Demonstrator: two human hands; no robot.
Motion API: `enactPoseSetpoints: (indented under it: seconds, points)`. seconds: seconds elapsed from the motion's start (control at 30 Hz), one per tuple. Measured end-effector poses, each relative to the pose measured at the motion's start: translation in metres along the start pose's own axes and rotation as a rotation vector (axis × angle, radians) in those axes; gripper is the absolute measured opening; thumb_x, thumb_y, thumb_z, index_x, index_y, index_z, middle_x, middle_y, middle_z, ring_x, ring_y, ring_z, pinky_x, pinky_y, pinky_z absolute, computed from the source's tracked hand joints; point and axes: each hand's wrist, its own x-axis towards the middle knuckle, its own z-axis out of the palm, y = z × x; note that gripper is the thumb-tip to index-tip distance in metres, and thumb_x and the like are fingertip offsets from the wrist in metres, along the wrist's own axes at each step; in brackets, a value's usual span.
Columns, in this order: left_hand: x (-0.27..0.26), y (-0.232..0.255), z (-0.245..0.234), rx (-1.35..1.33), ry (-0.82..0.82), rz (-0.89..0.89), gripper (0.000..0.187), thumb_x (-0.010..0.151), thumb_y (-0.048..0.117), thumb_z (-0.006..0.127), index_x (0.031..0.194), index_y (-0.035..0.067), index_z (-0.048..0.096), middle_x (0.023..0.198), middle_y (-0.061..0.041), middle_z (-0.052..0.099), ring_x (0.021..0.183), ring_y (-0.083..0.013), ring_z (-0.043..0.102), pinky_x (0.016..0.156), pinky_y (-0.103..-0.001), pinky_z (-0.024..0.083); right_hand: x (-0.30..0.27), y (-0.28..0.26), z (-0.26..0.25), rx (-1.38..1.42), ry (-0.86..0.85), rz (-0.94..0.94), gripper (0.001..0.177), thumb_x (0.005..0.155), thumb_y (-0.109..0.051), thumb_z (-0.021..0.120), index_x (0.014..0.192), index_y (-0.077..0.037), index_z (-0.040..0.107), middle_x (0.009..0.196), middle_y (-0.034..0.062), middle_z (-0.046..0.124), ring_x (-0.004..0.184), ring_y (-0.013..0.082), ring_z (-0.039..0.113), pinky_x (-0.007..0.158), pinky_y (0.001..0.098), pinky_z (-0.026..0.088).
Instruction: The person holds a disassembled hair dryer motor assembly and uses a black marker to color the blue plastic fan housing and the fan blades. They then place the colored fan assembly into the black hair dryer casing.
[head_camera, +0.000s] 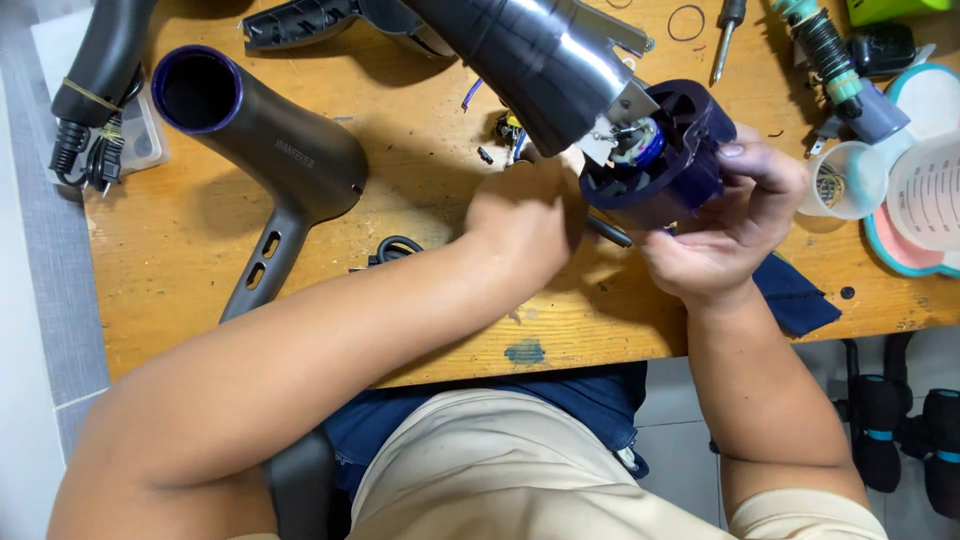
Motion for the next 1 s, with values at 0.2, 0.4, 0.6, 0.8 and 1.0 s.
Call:
enactPoseSetpoints:
  seconds: [0.2, 0.4, 0.6, 0.8, 1.0]
  points:
    - [0.013, -0.004, -0.019, -0.118, -0.345, -0.175, 0.03, 0.114, 0.021, 0.056, 0.133, 0.025, 0.079, 0.134, -0.01, 0.079, 0.115, -0.0349, 0.079, 0.085, -0.046, 0.066, -0.007, -0.001, 0.006, 0.044, -0.02, 0.053, 0.069, 0.095, -0.012, 0.091, 0.145, -0.013, 0.043, 0.143, 0.0231, 0.055, 0.132, 0.0337, 0.061, 0.114, 0.042, 0.051]
    - [0.018, -0.001, -0.041, -0.158, -0.403, -0.227, 0.033, 0.117, 0.023, 0.054, 0.142, 0.021, 0.075, 0.14, -0.01, 0.078, 0.117, -0.0331, 0.08, 0.086, -0.045, 0.066, -0.012, 0.004, 0.007, 0.078, -0.054, 0.053, 0.069, 0.096, -0.024, 0.091, 0.145, -0.012, 0.044, 0.141, 0.0236, 0.055, 0.127, 0.0302, 0.059, 0.107, 0.0391, 0.049]
    - [0.014, 0.002, -0.049, -0.093, -0.439, -0.233, 0.042, 0.115, 0.013, 0.061, 0.155, 0.003, 0.055, 0.122, -0.01, 0.086, 0.085, -0.0215, 0.085, 0.058, -0.038, 0.064, -0.007, 0.001, 0.004, -0.051, 0.038, 0.046, 0.065, 0.094, -0.009, 0.089, 0.142, -0.01, 0.045, 0.135, 0.0175, 0.05, 0.128, 0.0301, 0.056, 0.112, 0.0389, 0.047]
    - [0.009, 0.0, -0.04, -0.01, -0.423, -0.176, 0.051, 0.107, 0.016, 0.071, 0.156, 0.024, 0.064, 0.16, -0.011, 0.062, 0.098, -0.0233, 0.081, 0.058, -0.036, 0.062, -0.008, 0.001, 0.006, -0.084, 0.048, 0.059, 0.068, 0.092, -0.002, 0.088, 0.143, -0.009, 0.045, 0.14, 0.0172, 0.05, 0.131, 0.0313, 0.056, 0.114, 0.0393, 0.049]
    - [0.021, 0.001, -0.06, -0.238, -0.457, -0.228, 0.019, 0.116, 0.02, 0.062, 0.126, 0.019, 0.078, 0.126, -0.004, 0.084, 0.109, -0.0267, 0.084, 0.083, -0.039, 0.07, -0.009, 0.001, 0.009, 0.0, 0.02, 0.078, 0.067, 0.095, -0.008, 0.09, 0.145, -0.011, 0.045, 0.14, 0.0173, 0.05, 0.132, 0.0281, 0.055, 0.112, 0.0372, 0.048]
